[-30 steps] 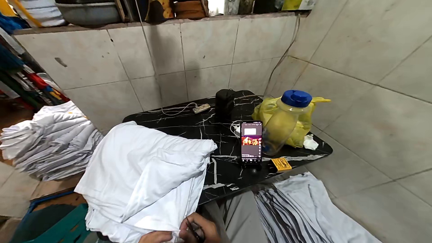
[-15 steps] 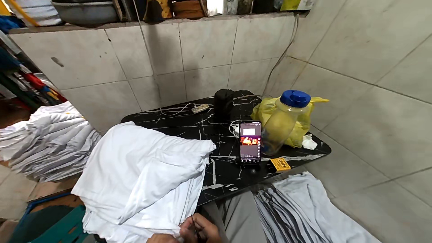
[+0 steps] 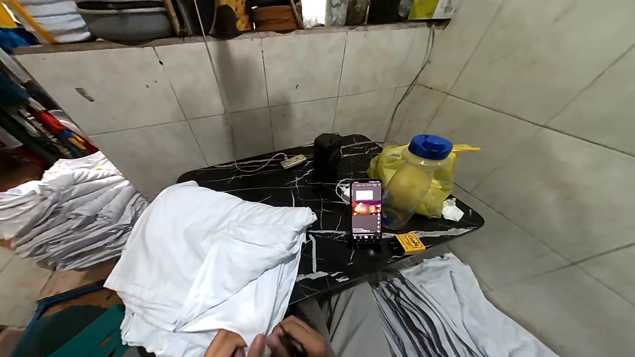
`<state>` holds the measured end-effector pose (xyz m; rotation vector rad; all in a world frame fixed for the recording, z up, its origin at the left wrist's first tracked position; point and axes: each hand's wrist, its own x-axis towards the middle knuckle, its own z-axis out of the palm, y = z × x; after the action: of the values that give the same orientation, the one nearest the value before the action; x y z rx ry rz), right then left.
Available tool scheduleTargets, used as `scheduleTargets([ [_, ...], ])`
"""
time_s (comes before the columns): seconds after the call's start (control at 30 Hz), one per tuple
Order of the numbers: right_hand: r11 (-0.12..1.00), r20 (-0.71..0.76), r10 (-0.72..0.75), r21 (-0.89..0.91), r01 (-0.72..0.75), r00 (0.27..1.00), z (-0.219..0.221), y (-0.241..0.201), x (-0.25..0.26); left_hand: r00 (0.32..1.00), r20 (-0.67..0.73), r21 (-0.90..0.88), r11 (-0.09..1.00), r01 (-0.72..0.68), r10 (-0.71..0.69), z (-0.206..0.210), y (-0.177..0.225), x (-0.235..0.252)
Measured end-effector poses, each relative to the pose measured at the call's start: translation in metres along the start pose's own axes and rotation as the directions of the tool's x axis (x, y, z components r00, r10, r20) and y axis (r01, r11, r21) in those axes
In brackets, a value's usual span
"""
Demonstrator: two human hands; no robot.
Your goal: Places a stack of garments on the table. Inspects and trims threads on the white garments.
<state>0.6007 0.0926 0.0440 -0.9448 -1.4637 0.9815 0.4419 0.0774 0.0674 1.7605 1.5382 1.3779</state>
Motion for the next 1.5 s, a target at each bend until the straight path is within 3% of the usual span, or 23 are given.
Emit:
scheduleTargets([
  [0.1, 0.997, -0.019, 0.072, -0.025, -0.072, 0.997, -0.004, 0.003, 0.002, 0.979, 0.201, 0.069, 0.997, 0.030, -0.044, -0.015, 0.008, 0.017],
  [0.2, 0.988, -0.023, 0.137, -0.068, -0.138, 0.990, -0.006, 0.001, 0.005, 0.999, 0.037, -0.085, 0.996, 0.023, -0.020, -0.020, 0.009, 0.036],
  [0.27, 0.978, -0.014, 0.166, -0.129, -0.166, 0.986, -0.005, 0.001, 0.005, 1.000, 0.011, -0.183, 0.983, 0.017, -0.015, -0.021, -0.001, 0.054],
  [0.37, 0.948, 0.050, 0.238, -0.230, -0.221, 0.970, -0.004, 0.006, 0.004, 0.996, 0.070, -0.125, 0.990, 0.068, -0.060, -0.018, -0.025, 0.069],
  [0.5, 0.910, 0.215, 0.377, -0.266, -0.317, 0.901, -0.002, 0.019, 0.005, 0.990, 0.112, -0.013, 0.996, -0.090, 0.091, -0.024, -0.026, 0.059],
  [0.6, 0.929, 0.245, 0.366, -0.151, -0.337, 0.898, 0.007, 0.022, 0.002, 0.957, 0.252, 0.104, 0.980, -0.171, 0.141, -0.035, -0.023, 0.044],
  [0.67, 0.947, 0.196, 0.318, -0.013, -0.322, 0.928, 0.012, 0.024, -0.002, 0.903, 0.422, 0.153, 0.974, -0.164, 0.086, -0.044, -0.032, 0.036],
  [0.73, 0.945, 0.160, 0.302, 0.081, -0.317, 0.940, 0.014, 0.024, -0.003, 0.875, 0.483, 0.210, 0.964, -0.165, 0.045, -0.052, -0.038, 0.029],
  [0.9, 0.938, 0.120, 0.319, 0.101, -0.331, 0.940, 0.019, 0.021, -0.003, 0.925, 0.361, 0.233, 0.949, -0.215, 0.121, -0.058, -0.046, 0.017],
  [1.07, 0.926, 0.173, 0.349, 0.091, -0.367, 0.921, 0.021, 0.026, 0.000, 0.913, 0.389, 0.254, 0.938, -0.235, 0.123, -0.052, -0.041, 0.015],
  [1.17, 0.912, 0.177, 0.351, 0.157, -0.378, 0.920, 0.018, 0.020, 0.002, 0.918, 0.372, 0.173, 0.962, -0.211, 0.135, -0.051, -0.043, 0.017],
  [1.37, 0.891, 0.121, 0.385, 0.209, -0.403, 0.915, 0.023, 0.020, 0.005, 0.960, 0.268, 0.239, 0.960, -0.148, 0.081, -0.035, -0.043, 0.020],
  [1.5, 0.905, 0.057, 0.326, 0.269, -0.329, 0.944, 0.023, 0.028, 0.010, 0.978, 0.138, 0.234, 0.954, -0.187, 0.158, -0.020, -0.055, 0.021],
])
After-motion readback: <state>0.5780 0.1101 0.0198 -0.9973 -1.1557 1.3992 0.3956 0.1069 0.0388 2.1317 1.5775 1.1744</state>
